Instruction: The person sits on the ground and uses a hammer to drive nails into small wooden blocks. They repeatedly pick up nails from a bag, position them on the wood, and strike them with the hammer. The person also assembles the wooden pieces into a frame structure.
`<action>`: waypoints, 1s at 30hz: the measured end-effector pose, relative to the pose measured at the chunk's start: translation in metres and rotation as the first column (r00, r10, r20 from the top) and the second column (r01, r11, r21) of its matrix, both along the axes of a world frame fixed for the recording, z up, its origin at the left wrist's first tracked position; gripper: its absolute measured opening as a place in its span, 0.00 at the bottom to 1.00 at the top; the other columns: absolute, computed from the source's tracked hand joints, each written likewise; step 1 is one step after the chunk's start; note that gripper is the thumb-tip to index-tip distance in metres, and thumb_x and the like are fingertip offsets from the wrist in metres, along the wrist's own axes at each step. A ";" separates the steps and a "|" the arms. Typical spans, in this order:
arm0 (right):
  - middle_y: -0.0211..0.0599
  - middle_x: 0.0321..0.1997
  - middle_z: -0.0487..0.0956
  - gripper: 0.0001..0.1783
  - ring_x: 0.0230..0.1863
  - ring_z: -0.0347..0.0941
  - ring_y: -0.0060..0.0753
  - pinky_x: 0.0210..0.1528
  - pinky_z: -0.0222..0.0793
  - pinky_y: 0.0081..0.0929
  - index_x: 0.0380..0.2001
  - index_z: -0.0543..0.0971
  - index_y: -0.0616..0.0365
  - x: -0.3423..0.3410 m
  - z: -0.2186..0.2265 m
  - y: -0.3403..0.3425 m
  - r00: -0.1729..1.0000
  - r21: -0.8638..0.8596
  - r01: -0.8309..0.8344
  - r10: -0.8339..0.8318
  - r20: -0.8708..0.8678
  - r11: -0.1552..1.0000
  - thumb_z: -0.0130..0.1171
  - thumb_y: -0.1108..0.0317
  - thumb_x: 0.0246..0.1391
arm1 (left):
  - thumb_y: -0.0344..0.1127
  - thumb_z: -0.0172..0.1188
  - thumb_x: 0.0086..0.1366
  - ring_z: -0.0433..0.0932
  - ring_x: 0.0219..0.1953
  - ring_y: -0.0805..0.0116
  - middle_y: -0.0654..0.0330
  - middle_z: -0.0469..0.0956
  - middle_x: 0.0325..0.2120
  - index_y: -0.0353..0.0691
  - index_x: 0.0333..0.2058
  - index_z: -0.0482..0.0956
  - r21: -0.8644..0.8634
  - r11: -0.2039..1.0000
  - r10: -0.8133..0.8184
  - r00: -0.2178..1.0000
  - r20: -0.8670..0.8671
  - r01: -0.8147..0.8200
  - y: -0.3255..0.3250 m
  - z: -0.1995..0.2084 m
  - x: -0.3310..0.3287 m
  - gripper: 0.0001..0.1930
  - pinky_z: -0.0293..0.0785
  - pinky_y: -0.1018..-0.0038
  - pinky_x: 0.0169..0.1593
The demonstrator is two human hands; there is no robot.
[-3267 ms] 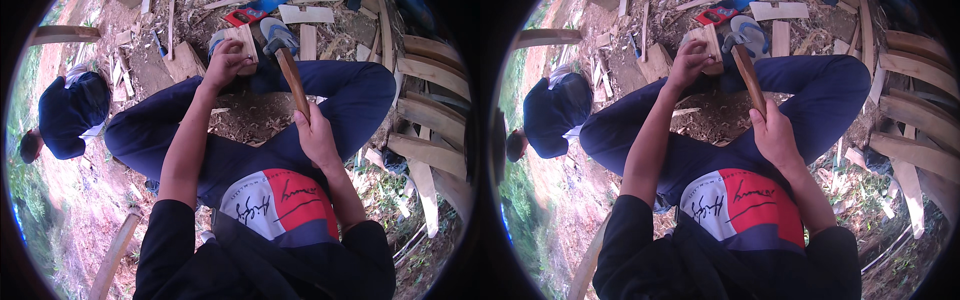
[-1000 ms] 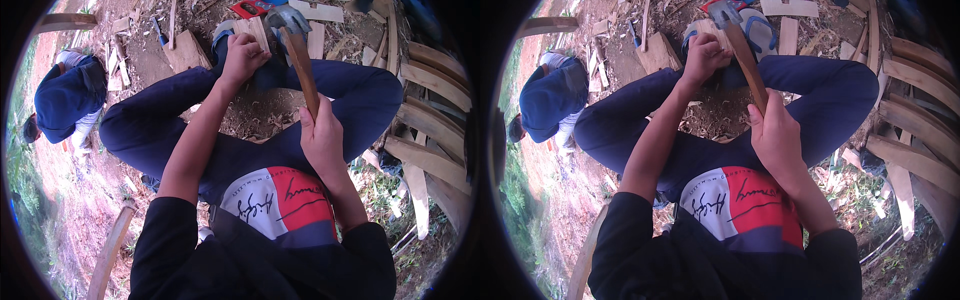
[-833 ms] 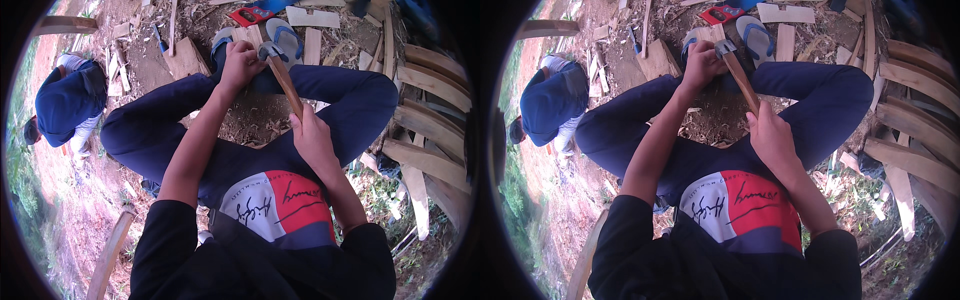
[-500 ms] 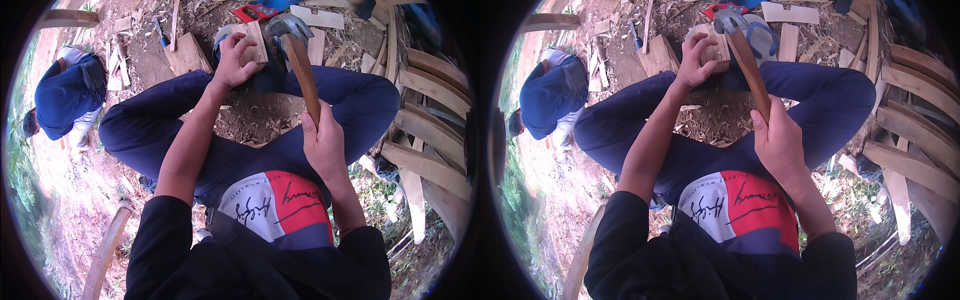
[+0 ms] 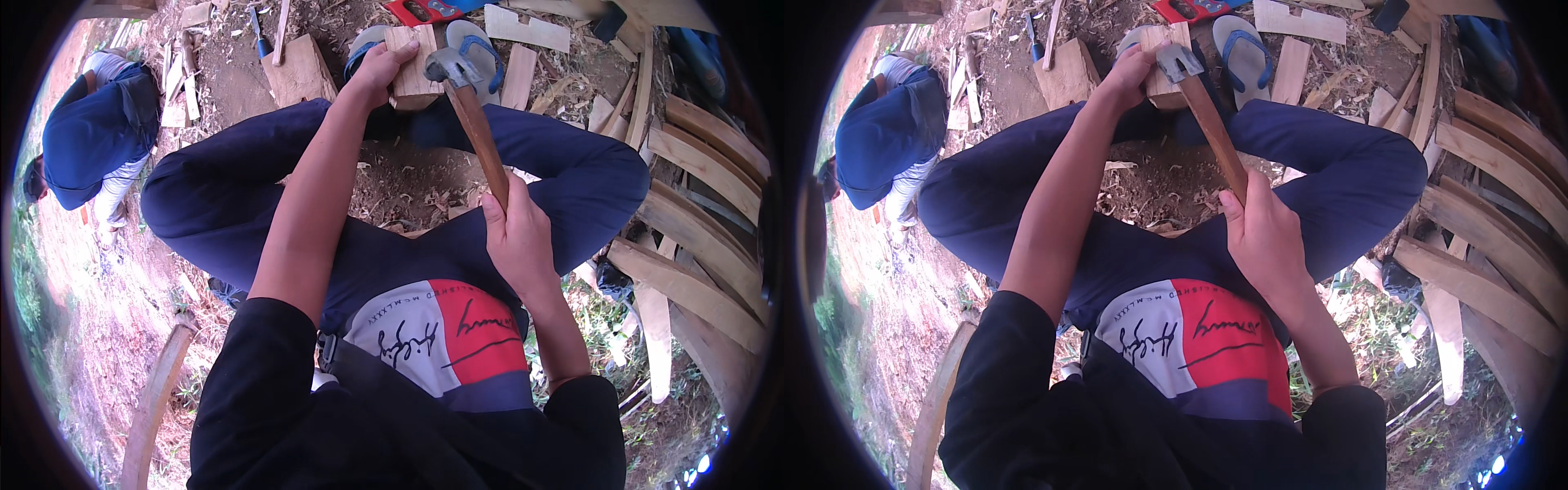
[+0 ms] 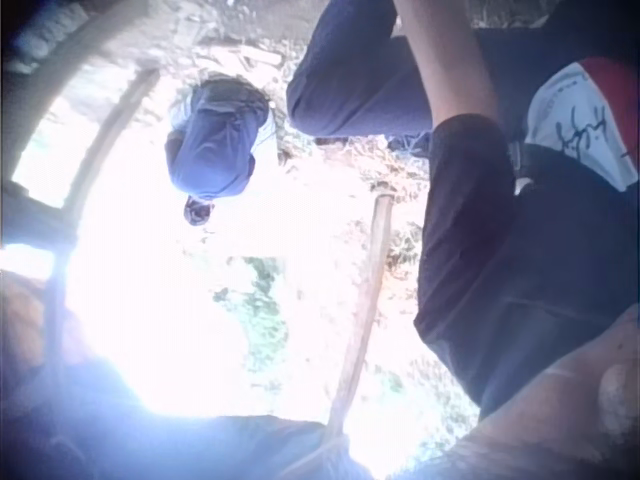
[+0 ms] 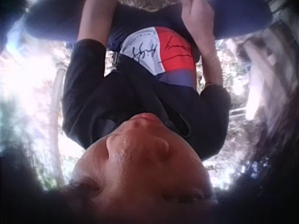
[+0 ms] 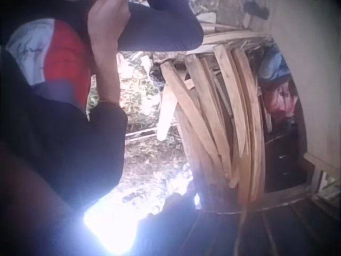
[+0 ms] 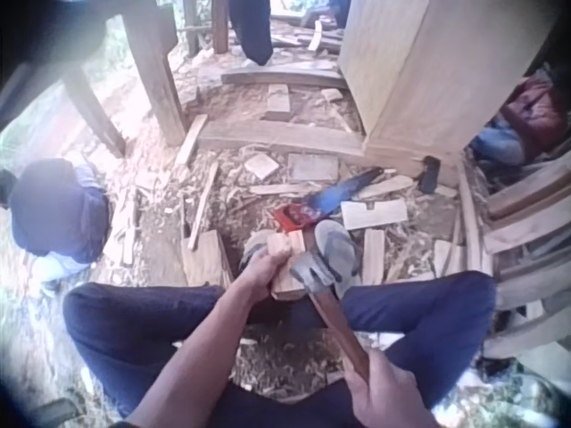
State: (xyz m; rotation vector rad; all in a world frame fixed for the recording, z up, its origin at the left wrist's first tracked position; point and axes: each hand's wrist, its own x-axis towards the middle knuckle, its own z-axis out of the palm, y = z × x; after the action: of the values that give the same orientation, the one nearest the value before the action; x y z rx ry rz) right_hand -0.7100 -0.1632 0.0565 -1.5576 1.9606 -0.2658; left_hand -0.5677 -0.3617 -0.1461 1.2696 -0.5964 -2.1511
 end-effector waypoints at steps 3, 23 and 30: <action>0.56 0.35 0.79 0.19 0.34 0.78 0.60 0.33 0.73 0.48 0.49 0.67 0.64 0.008 0.008 -0.007 0.996 -0.127 0.034 -0.022 0.089 0.991 0.52 0.60 0.64 | 0.39 0.59 0.67 0.83 0.38 0.65 0.56 0.81 0.40 0.33 0.50 0.73 -0.007 1.000 0.012 1.000 0.006 -0.012 -0.004 -0.005 0.001 0.18 0.81 0.63 0.44; 0.54 0.30 0.78 0.18 0.34 0.78 0.59 0.32 0.72 0.44 0.49 0.69 0.64 -0.005 0.017 -0.029 0.998 -0.082 0.049 -0.045 0.045 0.995 0.52 0.59 0.65 | 0.41 0.61 0.66 0.83 0.37 0.64 0.55 0.82 0.37 0.33 0.47 0.74 -0.036 0.999 -0.030 0.999 0.010 0.030 -0.009 -0.011 0.004 0.18 0.81 0.64 0.41; 0.55 0.29 0.78 0.18 0.34 0.77 0.62 0.32 0.71 0.45 0.48 0.68 0.65 -0.008 -0.005 -0.013 1.000 0.042 0.022 -0.021 -0.019 0.999 0.53 0.61 0.64 | 0.40 0.61 0.66 0.83 0.35 0.66 0.57 0.82 0.37 0.36 0.47 0.75 -0.053 0.997 -0.051 0.999 -0.016 0.050 -0.003 -0.010 -0.006 0.17 0.81 0.66 0.40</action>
State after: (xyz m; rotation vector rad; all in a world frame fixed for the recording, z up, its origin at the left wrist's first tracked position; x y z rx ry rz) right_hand -0.7179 -0.1760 0.0513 -1.5183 1.9853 -0.2179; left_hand -0.5740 -0.3643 -0.1558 1.2194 -0.6800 -2.1711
